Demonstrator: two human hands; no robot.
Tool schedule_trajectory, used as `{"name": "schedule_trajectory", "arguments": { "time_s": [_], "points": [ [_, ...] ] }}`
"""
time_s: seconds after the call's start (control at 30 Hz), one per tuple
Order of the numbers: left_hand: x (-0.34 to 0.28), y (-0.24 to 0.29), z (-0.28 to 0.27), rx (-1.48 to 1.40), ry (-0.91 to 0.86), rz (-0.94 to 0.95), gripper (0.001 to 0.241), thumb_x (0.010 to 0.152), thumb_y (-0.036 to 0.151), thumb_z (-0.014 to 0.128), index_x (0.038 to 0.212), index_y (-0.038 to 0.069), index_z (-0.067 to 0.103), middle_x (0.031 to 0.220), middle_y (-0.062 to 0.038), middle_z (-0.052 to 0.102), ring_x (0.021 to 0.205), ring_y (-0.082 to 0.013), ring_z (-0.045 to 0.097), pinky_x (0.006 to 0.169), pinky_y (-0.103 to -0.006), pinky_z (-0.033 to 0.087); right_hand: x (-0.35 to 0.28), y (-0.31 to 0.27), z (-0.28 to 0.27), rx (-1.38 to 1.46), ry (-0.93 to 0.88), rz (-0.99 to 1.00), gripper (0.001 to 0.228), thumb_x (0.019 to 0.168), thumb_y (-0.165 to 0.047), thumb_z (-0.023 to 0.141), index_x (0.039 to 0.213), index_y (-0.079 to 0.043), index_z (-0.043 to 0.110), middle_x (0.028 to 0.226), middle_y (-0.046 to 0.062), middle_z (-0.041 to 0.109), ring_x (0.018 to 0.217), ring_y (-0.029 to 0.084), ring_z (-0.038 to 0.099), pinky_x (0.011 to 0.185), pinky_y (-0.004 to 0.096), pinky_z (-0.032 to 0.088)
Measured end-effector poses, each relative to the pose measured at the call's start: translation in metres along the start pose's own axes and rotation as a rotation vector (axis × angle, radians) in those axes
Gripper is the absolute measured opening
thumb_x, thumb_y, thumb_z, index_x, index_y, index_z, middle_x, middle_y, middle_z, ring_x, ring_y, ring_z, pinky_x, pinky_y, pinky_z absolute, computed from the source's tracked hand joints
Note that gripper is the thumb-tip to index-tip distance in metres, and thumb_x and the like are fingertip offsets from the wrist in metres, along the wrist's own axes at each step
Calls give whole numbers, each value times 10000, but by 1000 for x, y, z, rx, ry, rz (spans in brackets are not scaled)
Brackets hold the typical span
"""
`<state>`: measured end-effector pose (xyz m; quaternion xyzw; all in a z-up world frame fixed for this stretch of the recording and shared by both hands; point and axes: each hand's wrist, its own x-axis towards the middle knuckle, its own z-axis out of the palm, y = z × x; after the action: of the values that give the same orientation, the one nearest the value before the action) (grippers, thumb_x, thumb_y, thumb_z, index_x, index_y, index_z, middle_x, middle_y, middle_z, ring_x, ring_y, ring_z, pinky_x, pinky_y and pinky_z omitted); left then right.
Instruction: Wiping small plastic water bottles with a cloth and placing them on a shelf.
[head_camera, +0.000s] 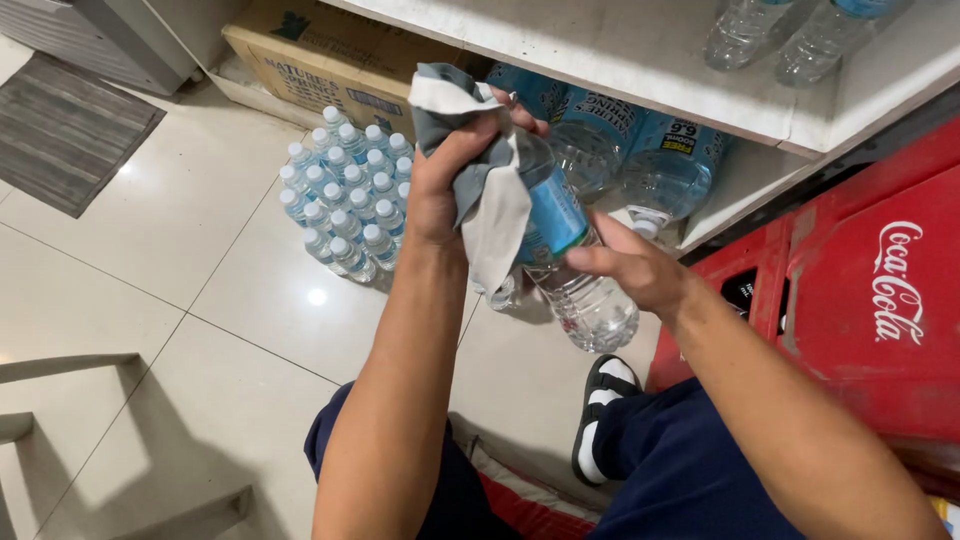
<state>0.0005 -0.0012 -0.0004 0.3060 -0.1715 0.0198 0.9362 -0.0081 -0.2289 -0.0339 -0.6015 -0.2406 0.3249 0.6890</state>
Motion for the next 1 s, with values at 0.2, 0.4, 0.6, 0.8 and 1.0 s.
{"name": "schedule_trajectory", "arguments": {
  "time_s": [0.2,0.4,0.6,0.8,1.0],
  "points": [
    [7,-5,3,-131,43,3,392,970,273,721,1214,-14,611,1068,-162,707,1067,-303,707,1001,-434,571,1,-7,15,-121,88,-54,716,963,-406,631,1473,49,420,1268,179,661,1129,225,679,1005,353,571],
    [-1,-61,9,417,328,52,433,905,311,800,1182,1,678,1064,-112,733,959,-250,692,866,-368,564,7,0,21,-455,370,-532,848,910,-399,774,1475,17,295,1318,120,569,1191,180,580,1046,319,486],
    [-34,-96,50,934,192,-10,431,882,327,805,1178,31,704,1064,-104,781,1004,-210,746,892,-339,583,9,-6,-33,-66,664,-610,420,1172,-349,534,1422,-12,511,1275,42,615,1170,127,559,1079,290,465],
    [-26,-82,68,1266,-66,26,679,690,320,941,1230,58,624,1106,-144,758,1011,-277,763,857,-385,591,-4,-44,-35,375,778,-407,511,1007,-459,587,1236,-4,626,1045,70,699,908,157,687,803,303,580],
    [-19,-83,32,1533,-253,154,733,684,134,867,1354,60,578,1162,-179,717,1009,-384,717,817,-435,582,0,-31,-53,441,584,-356,374,958,-274,721,1196,-6,615,978,103,682,817,203,698,736,356,616]
  ]
}}
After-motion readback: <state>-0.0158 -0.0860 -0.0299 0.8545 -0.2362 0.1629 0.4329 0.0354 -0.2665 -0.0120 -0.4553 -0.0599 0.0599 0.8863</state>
